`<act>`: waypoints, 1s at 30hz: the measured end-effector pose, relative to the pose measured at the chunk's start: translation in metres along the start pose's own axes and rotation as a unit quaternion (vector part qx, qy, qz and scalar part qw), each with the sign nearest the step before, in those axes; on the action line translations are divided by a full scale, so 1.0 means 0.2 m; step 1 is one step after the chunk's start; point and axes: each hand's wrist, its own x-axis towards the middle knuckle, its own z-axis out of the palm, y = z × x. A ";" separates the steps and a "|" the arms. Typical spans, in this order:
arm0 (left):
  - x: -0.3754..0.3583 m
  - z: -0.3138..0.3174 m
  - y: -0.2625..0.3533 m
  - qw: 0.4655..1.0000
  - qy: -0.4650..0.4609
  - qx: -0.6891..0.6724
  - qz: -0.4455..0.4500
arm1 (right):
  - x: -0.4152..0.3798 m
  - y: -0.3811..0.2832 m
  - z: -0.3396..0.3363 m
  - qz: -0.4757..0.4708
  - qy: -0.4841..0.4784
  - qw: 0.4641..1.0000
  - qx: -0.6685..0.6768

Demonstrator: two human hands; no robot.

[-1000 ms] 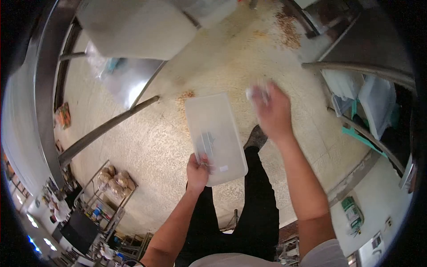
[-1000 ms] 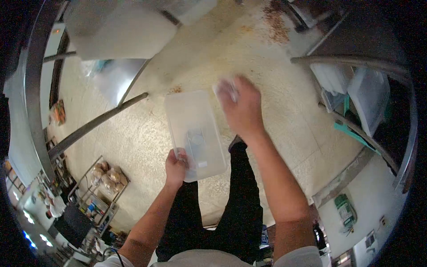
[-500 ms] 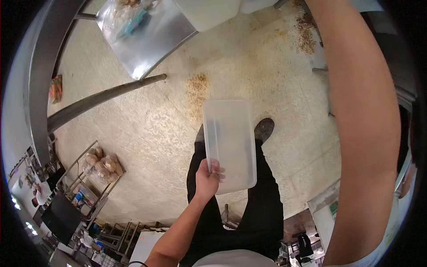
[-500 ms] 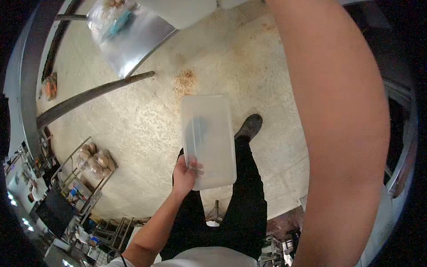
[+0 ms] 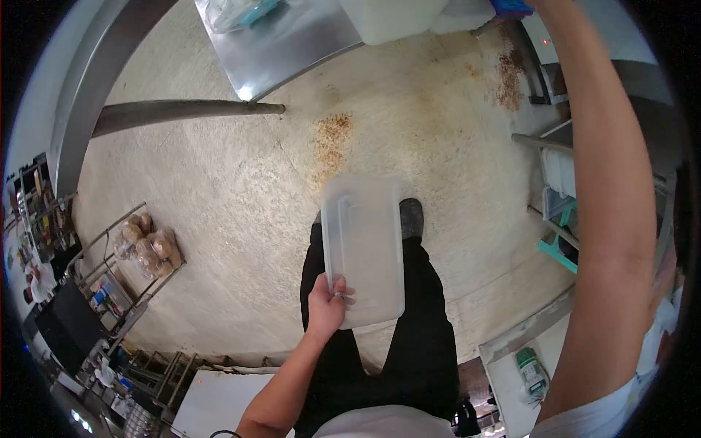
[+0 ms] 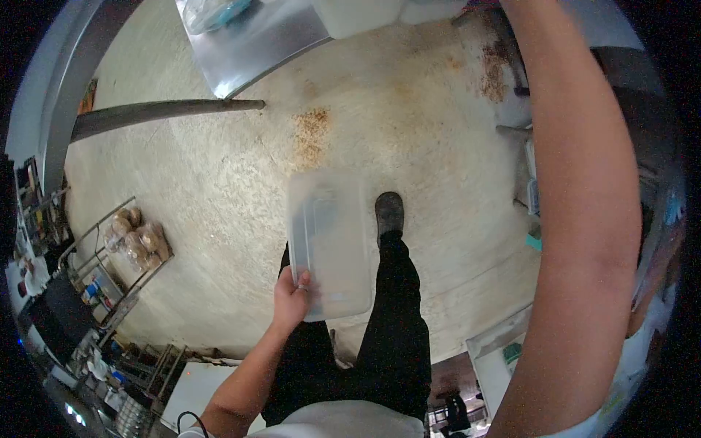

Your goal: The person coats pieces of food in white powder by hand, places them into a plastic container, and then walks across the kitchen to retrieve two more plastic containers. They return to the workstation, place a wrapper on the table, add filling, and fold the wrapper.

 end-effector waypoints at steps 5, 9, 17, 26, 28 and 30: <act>-0.14 -0.04 -0.11 0.997 0.056 -0.054 -0.015 | -0.71 -0.12 -0.02 -0.015 0.045 0.998 -0.037; -0.34 -0.13 -0.28 0.985 0.097 -0.140 -0.030 | -1.66 -0.45 -0.13 0.138 0.024 0.988 0.056; -0.76 -0.70 -0.33 0.930 0.198 -0.292 -0.098 | -2.62 -1.40 -0.02 0.117 -0.207 0.970 -0.045; -1.10 -1.93 -0.56 0.830 0.457 -0.310 -0.075 | -2.18 -2.85 1.16 -0.117 -0.391 0.912 -0.035; -1.09 -2.18 -0.50 0.796 0.487 -0.355 -0.059 | -2.06 -3.14 1.37 -0.117 -0.401 0.908 -0.007; -1.11 -2.44 -0.46 0.773 0.515 -0.368 -0.037 | -1.99 -3.43 1.53 -0.096 -0.414 0.905 0.016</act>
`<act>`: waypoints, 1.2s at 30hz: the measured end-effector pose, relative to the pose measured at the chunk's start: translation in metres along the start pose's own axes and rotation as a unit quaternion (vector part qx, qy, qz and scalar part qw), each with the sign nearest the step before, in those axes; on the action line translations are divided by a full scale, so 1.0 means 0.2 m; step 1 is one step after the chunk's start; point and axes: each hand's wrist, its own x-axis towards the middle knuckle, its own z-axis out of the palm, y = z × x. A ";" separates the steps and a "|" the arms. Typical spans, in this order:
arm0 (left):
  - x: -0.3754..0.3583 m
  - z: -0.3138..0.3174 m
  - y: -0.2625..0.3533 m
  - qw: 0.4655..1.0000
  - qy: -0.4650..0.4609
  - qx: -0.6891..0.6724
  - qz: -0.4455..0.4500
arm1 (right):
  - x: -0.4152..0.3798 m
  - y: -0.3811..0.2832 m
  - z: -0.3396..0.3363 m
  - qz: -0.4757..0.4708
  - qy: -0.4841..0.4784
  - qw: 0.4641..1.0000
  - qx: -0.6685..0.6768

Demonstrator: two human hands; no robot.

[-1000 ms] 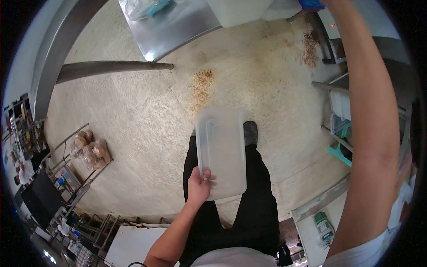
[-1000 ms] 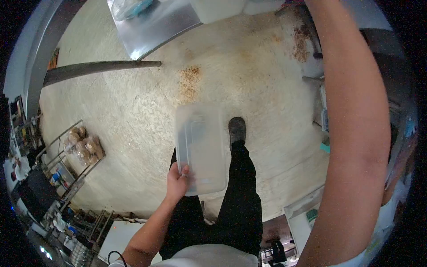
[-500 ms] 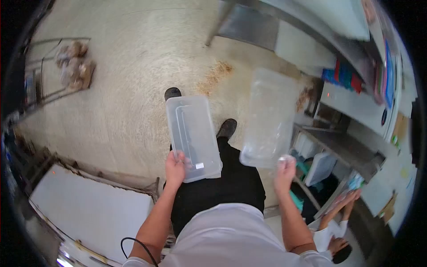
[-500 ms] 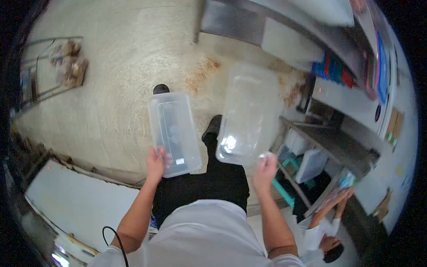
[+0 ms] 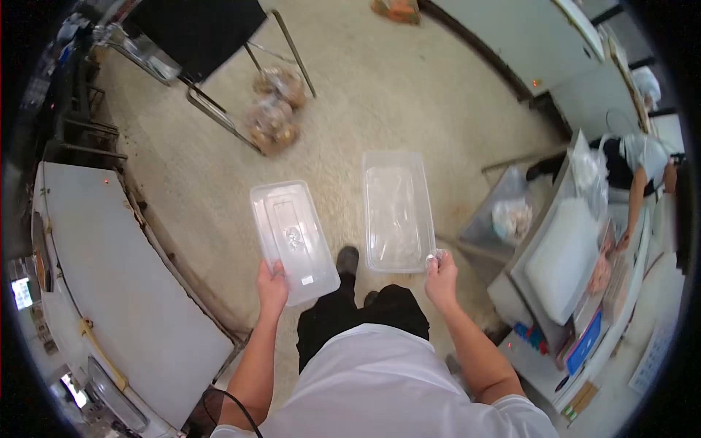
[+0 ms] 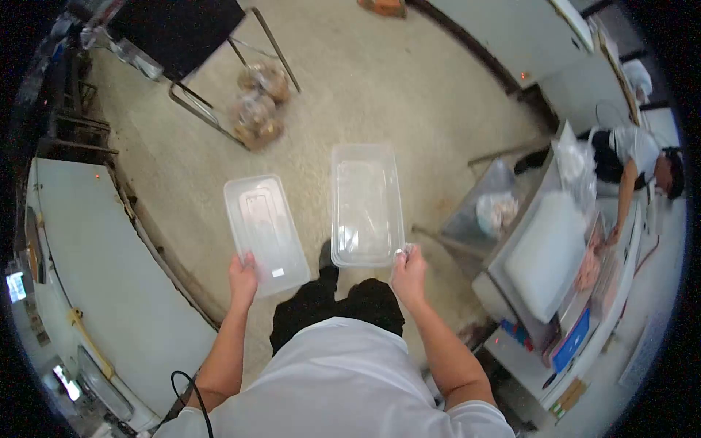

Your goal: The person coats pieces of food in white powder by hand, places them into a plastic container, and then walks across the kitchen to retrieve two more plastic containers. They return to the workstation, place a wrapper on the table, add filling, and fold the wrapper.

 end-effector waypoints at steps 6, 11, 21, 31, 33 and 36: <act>0.58 0.14 0.55 0.996 0.012 0.066 0.059 | 0.73 -0.36 0.07 -0.014 -0.040 0.994 0.105; 1.07 0.42 1.07 0.999 -0.026 0.010 0.035 | 1.47 -0.83 0.11 0.242 -0.120 0.877 0.396; 1.98 0.80 2.41 0.997 -0.053 -0.049 0.040 | 3.26 -1.86 0.31 0.243 -0.361 0.487 0.758; 3.13 1.40 3.22 0.986 -0.014 -0.064 0.154 | 4.51 -2.68 0.27 0.201 -0.386 0.509 0.742; 3.27 1.49 3.43 0.986 -0.015 -0.111 0.126 | 4.72 -2.72 0.24 0.208 -0.388 0.501 0.745; 3.53 1.65 3.72 0.983 0.016 -0.124 0.133 | 5.07 -2.86 0.23 0.251 -0.332 0.547 0.726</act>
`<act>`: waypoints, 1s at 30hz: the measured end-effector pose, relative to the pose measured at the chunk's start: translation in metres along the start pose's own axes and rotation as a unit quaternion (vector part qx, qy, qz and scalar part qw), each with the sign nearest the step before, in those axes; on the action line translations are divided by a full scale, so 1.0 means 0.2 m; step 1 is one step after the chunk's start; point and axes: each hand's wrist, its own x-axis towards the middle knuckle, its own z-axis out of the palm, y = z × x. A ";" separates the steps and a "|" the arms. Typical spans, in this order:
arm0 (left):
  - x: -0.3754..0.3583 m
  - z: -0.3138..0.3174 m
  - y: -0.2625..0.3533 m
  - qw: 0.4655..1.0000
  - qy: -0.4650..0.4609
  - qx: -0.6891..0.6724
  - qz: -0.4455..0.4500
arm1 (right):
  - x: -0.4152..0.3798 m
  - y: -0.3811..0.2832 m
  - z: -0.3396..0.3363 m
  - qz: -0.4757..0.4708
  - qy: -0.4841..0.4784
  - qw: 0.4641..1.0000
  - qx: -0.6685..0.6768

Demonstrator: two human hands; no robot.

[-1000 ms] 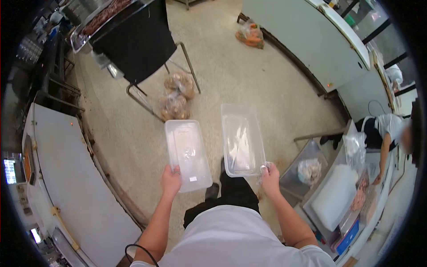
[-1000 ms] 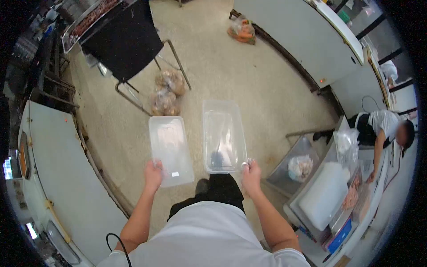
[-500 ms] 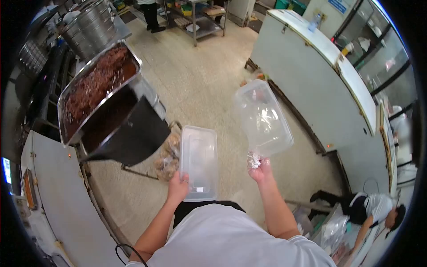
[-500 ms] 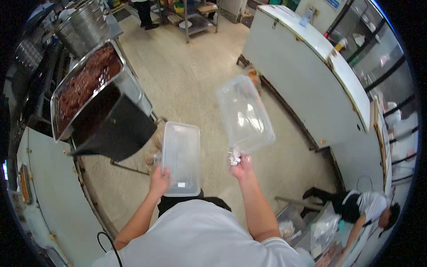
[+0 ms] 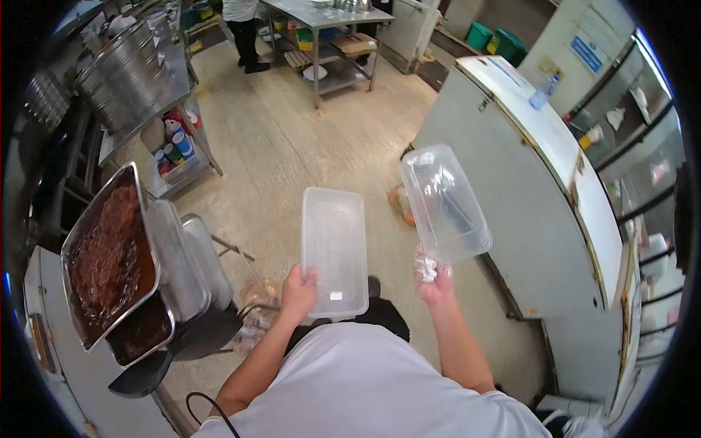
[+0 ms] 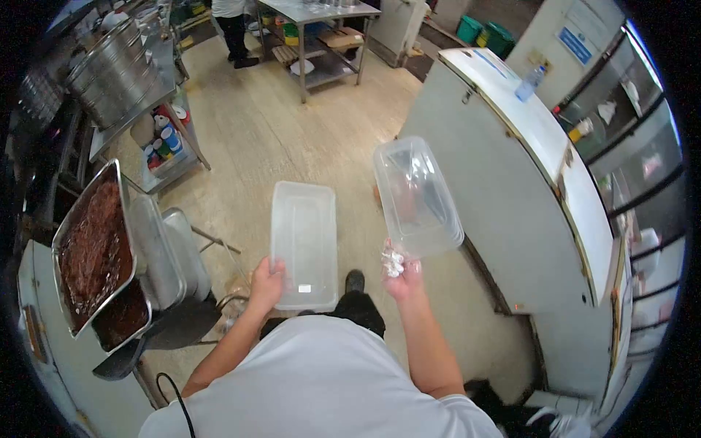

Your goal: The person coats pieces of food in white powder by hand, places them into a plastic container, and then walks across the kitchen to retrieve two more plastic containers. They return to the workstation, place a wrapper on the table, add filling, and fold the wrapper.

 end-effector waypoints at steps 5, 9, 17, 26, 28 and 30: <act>0.46 0.22 0.28 0.997 0.060 0.001 -0.048 | 0.56 -0.41 0.20 0.085 -0.049 0.995 -0.035; 0.76 0.34 0.54 0.989 0.142 -0.037 -0.010 | 1.01 -0.69 0.52 0.115 -0.032 0.990 -0.078; 1.58 0.36 0.74 0.973 0.190 -0.104 -0.076 | 1.94 -0.83 1.02 0.167 -0.043 0.979 -0.106; 2.80 0.10 0.84 0.980 0.142 -0.127 -0.056 | 2.81 -0.47 1.55 0.208 0.068 0.964 -0.152; 3.06 0.00 0.95 0.975 0.132 -0.156 -0.082 | 3.05 -0.42 1.63 0.255 0.010 0.958 -0.132; 3.31 -0.10 1.07 0.974 0.133 -0.164 -0.077 | 3.29 -0.36 1.73 0.292 -0.031 0.949 -0.116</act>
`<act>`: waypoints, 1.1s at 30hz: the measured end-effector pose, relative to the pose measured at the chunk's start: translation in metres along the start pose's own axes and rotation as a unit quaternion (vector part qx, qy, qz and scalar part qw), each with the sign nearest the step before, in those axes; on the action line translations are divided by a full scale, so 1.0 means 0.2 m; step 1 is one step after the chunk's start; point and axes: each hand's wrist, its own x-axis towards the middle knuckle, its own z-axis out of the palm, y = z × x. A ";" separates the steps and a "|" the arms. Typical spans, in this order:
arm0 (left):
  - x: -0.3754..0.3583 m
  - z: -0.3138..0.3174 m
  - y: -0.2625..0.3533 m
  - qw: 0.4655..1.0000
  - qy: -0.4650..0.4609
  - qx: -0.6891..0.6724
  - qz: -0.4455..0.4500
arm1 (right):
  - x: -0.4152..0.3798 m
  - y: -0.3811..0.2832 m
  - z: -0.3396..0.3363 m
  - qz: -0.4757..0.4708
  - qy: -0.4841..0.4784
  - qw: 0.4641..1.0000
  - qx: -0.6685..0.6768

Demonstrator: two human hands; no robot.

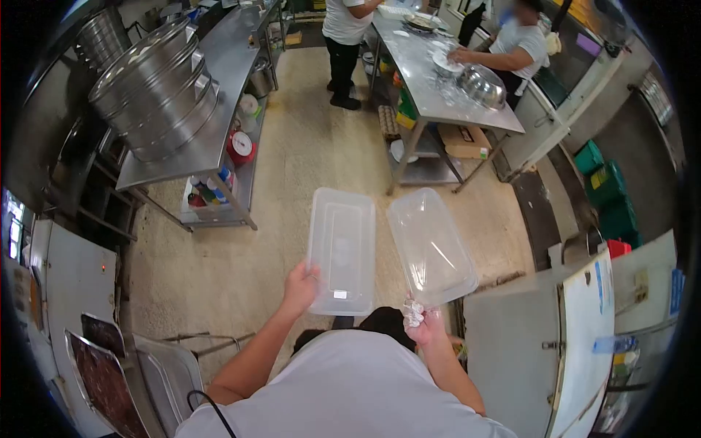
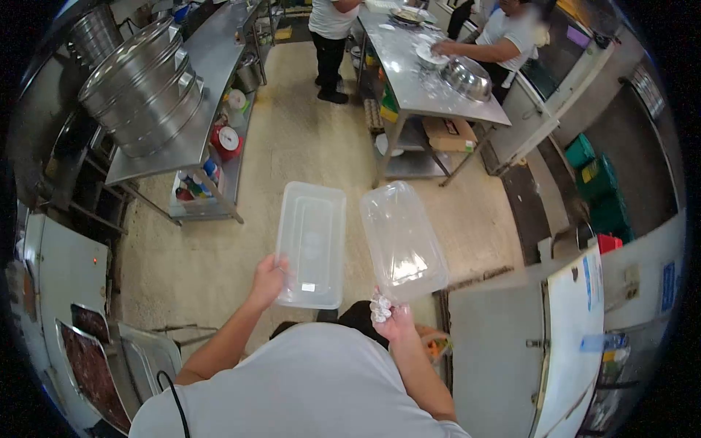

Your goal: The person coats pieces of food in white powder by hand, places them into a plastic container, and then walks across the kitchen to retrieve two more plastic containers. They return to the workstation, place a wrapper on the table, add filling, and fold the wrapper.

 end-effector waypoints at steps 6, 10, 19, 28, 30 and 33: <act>0.84 0.04 0.29 0.998 0.065 -0.022 -0.009 | 0.79 -0.45 0.30 0.075 0.020 0.997 -0.030; 1.32 0.02 0.47 0.988 0.126 -0.083 -0.033 | 1.42 -0.75 0.54 0.113 0.078 0.986 -0.092; 2.19 -0.21 0.98 0.962 0.225 -0.152 0.004 | 2.89 -1.03 1.58 0.207 0.075 0.950 -0.221; 3.33 -0.65 1.50 0.955 0.232 -0.183 0.014 | 4.11 -0.94 2.20 0.216 0.044 0.957 -0.190; 3.63 -0.77 1.69 0.955 0.224 -0.189 0.038 | 4.37 -0.97 2.34 0.228 0.011 0.956 -0.186; 3.99 -0.89 1.93 0.955 0.223 -0.193 0.037 | 4.70 -1.03 2.54 0.220 0.026 0.962 -0.160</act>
